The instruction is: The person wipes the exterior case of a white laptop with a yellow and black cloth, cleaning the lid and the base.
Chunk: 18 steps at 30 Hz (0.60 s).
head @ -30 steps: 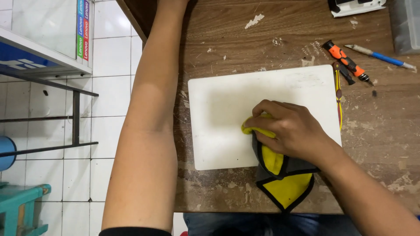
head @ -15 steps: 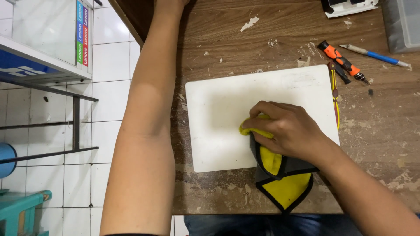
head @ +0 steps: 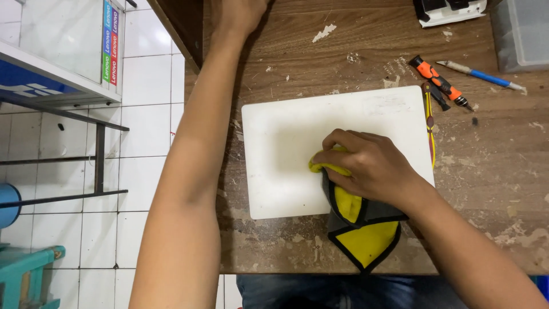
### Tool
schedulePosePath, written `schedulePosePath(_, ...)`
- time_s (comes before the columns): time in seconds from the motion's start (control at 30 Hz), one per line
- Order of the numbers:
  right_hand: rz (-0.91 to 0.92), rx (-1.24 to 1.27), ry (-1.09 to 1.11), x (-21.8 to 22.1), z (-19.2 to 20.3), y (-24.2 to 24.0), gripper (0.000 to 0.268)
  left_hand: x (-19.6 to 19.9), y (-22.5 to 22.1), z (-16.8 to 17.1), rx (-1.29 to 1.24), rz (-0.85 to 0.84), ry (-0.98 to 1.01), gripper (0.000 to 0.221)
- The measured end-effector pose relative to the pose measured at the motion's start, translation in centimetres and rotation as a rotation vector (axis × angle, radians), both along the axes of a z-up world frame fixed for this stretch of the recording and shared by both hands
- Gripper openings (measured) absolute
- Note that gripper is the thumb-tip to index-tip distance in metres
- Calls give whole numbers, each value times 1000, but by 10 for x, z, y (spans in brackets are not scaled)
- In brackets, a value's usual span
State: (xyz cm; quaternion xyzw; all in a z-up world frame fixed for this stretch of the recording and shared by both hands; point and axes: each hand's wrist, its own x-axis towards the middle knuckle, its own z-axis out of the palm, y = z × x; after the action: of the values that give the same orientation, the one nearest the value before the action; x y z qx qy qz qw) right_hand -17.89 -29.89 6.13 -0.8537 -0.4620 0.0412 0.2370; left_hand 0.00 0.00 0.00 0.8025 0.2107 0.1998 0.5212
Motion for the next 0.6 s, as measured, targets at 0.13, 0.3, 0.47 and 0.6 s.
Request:
schedulePosePath(0.13, -29, -19, -73, 14, -19, -20, 34, -35, -2, 6, -42, 21, 29, 92)
schedulePosePath(0.3, -277, -50, -180, 33, -7, -53, 25, -104, -3, 6, -589, -221, -111, 18)
schedulePosePath(0.47, -366, 82, -187, 49, 2, -81, 27, -154, -25, 14, -454, -317, -38, 7)
schedulePosePath(0.6, -535, -13, -127, 57, -8, -96, 30, -162, -46, 11, -387, -221, -105, 13)
